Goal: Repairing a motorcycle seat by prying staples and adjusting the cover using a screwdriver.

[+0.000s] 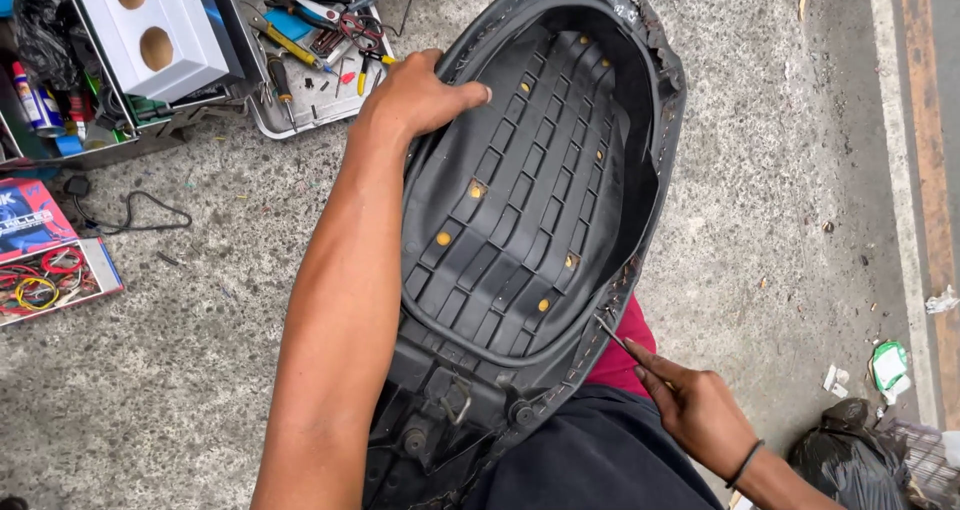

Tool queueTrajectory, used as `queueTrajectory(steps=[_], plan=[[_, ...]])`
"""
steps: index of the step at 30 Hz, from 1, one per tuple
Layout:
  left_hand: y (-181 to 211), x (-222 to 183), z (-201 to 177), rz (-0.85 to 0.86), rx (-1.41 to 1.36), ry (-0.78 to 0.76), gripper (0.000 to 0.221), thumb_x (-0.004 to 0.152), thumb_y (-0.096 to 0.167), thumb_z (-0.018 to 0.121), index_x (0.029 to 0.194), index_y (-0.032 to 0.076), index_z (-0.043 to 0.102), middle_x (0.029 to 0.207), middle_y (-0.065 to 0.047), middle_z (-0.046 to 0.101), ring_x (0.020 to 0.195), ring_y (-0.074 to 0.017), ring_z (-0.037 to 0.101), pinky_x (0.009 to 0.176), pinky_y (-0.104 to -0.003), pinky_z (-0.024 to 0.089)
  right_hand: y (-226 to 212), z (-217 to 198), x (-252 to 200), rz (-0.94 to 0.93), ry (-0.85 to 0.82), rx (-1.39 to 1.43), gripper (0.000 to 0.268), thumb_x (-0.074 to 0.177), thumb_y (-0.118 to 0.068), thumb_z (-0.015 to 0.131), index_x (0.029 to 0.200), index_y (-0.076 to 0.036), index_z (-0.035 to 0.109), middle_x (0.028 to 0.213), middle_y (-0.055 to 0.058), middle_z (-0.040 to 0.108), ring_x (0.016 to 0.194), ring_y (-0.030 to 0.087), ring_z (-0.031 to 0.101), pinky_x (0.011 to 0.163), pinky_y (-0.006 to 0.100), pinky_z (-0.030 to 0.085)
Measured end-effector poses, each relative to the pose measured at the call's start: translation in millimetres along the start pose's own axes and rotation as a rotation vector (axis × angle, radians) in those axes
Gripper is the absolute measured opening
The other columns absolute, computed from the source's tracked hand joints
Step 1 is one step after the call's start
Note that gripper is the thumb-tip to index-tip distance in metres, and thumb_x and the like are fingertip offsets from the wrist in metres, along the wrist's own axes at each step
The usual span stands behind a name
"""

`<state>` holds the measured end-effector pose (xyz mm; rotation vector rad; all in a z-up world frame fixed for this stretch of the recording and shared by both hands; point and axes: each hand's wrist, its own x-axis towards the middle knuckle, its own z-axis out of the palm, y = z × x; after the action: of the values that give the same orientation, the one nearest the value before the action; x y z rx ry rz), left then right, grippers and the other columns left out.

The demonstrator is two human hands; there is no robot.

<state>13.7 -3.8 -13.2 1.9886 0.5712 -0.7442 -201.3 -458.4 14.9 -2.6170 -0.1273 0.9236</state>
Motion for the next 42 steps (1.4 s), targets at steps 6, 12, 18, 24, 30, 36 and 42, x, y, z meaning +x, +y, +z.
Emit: queueTrajectory(steps=[6, 12, 18, 24, 30, 36, 42], plan=[[3.0, -6.0, 5.5, -0.023, 0.017, -0.009, 0.106, 0.090, 0.065, 0.069, 0.178, 0.022, 0.028, 0.182, -0.006, 0.035, 0.160, -0.0327, 0.045, 0.125, -0.055, 0.042, -6.3, -48.2, 5.3, -0.048, -0.155, -0.406, 0.045, 0.104, -0.043, 0.063, 0.147, -0.042, 0.075, 0.048, 0.009, 0.065, 0.051, 0.042, 0.058, 0.058, 0.049, 0.045], [5.8, -6.0, 10.1, -0.017, 0.009, -0.002, 0.104, 0.091, 0.064, 0.069, 0.178, 0.022, 0.029, 0.184, -0.006, 0.032, 0.162, -0.0346, 0.041, 0.126, -0.057, 0.041, -18.0, -71.3, 36.7, -0.009, -0.385, -0.782, 0.047, 0.110, -0.057, 0.047, 0.156, -0.056, 0.058, 0.087, 0.006, 0.086, 0.084, 0.037, 0.081, 0.065, 0.053, 0.056], [8.7, -8.2, 8.9, -0.010, 0.000, -0.007, 0.105, 0.090, 0.061, 0.070, 0.178, 0.021, 0.029, 0.184, -0.007, 0.031, 0.164, -0.0336, 0.039, 0.126, -0.056, 0.040, -91.9, -81.6, 45.0, 0.118, -0.577, -0.803, 0.045, 0.116, -0.028, 0.040, 0.156, -0.040, 0.058, 0.092, 0.011, 0.079, 0.086, 0.036, 0.078, 0.073, 0.050, 0.058], [3.7, 8.5, 4.3, 0.015, 0.048, 0.046, 0.107, 0.085, 0.065, 0.070, 0.176, 0.021, 0.033, 0.178, -0.006, 0.043, 0.156, -0.0314, 0.050, 0.121, -0.052, 0.044, -14.4, -26.3, 25.0, 0.023, -0.181, -0.417, 0.043, 0.107, -0.037, 0.059, 0.148, -0.036, 0.072, 0.090, 0.015, 0.089, 0.069, 0.047, 0.077, 0.062, 0.055, 0.051], [2.1, -4.8, -3.9, -0.044, 0.003, 0.018, 0.105, 0.090, 0.062, 0.069, 0.178, 0.022, 0.029, 0.184, -0.007, 0.030, 0.163, -0.0335, 0.040, 0.126, -0.056, 0.041, 51.9, 58.8, -9.2, 0.136, 0.057, 0.894, 0.051, 0.106, -0.011, 0.064, 0.156, -0.002, 0.069, 0.064, 0.000, 0.030, 0.048, 0.014, 0.032, 0.040, 0.030, 0.029], [-2.7, -9.4, 1.0, -0.016, -0.016, 0.014, 0.105, 0.088, 0.063, 0.070, 0.177, 0.022, 0.032, 0.181, -0.005, 0.039, 0.159, -0.0315, 0.047, 0.123, -0.056, 0.045, 18.5, -21.6, -22.4, -0.155, -0.025, -0.176, 0.053, 0.101, -0.032, 0.070, 0.154, -0.037, 0.072, 0.058, 0.005, 0.039, 0.062, 0.025, 0.027, 0.053, 0.033, 0.048], [1.9, -13.7, 5.7, -0.028, 0.032, 0.019, 0.105, 0.088, 0.066, 0.067, 0.178, 0.023, 0.030, 0.183, -0.005, 0.033, 0.163, -0.0327, 0.041, 0.125, -0.057, 0.041, -12.2, -68.9, 17.9, -0.127, -0.290, -0.641, 0.049, 0.106, -0.058, 0.051, 0.152, -0.050, 0.066, 0.067, 0.012, 0.080, 0.071, 0.042, 0.078, 0.063, 0.053, 0.053]])
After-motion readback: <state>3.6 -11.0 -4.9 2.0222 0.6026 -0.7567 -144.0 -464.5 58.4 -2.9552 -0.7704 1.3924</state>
